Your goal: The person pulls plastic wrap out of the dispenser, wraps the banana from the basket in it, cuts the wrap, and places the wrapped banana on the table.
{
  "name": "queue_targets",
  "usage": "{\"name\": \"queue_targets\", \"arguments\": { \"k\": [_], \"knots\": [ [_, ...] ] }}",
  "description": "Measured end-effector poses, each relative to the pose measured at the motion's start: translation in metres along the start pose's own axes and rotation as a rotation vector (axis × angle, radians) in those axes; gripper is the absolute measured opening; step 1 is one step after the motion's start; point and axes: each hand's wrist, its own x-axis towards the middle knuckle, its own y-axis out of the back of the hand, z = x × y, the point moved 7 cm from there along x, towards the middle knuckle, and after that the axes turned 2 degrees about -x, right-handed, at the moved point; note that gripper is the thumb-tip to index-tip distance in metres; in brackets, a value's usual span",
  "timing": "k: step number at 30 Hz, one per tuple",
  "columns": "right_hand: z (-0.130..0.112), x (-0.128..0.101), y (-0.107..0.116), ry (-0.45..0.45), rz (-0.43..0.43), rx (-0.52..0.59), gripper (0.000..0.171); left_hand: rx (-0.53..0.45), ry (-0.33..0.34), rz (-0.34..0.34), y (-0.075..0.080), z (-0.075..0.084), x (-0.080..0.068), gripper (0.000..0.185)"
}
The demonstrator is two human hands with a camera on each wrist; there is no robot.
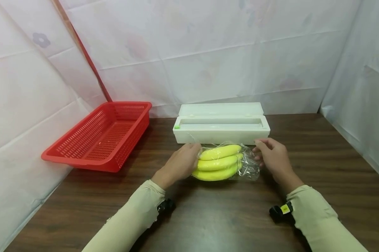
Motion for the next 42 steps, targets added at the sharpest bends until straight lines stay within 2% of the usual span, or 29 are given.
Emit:
{"name": "queue_targets", "arguments": {
  "k": [3,7,11,16,20,23,32,38,42],
  "knots": [
    [-0.004,-0.001,-0.002,0.039,-0.026,0.002,0.051,-0.004,-0.003,0.005,-0.001,0.000,0.000,0.012],
    [-0.012,-0.003,-0.011,0.109,-0.121,-0.066,0.052,-0.004,-0.001,0.007,0.000,0.000,0.001,0.013],
    [-0.015,-0.005,-0.018,0.155,-0.159,-0.152,0.046,-0.009,0.004,0.003,0.000,0.000,0.001,0.013],
    [-0.018,-0.005,-0.018,0.182,-0.101,-0.264,0.037,-0.015,-0.009,0.007,0.000,0.001,0.001,0.013],
    [-0.020,-0.003,-0.016,0.168,-0.044,-0.340,0.039,-0.012,-0.040,0.026,0.001,0.002,0.001,0.013],
    [-0.020,0.000,-0.016,0.152,-0.037,-0.369,0.040,0.003,-0.062,0.038,0.003,0.003,0.000,0.014],
    [-0.009,0.004,-0.020,0.066,-0.054,-0.293,0.045,0.023,-0.092,0.051,0.003,0.006,0.000,0.014],
    [-0.019,0.006,-0.017,0.105,0.019,-0.279,0.043,0.038,-0.104,0.048,0.002,0.005,0.001,0.014],
    [-0.020,0.010,-0.020,0.117,-0.016,-0.273,0.042,0.028,-0.113,0.045,0.003,0.006,0.000,0.016]
  ]
}}
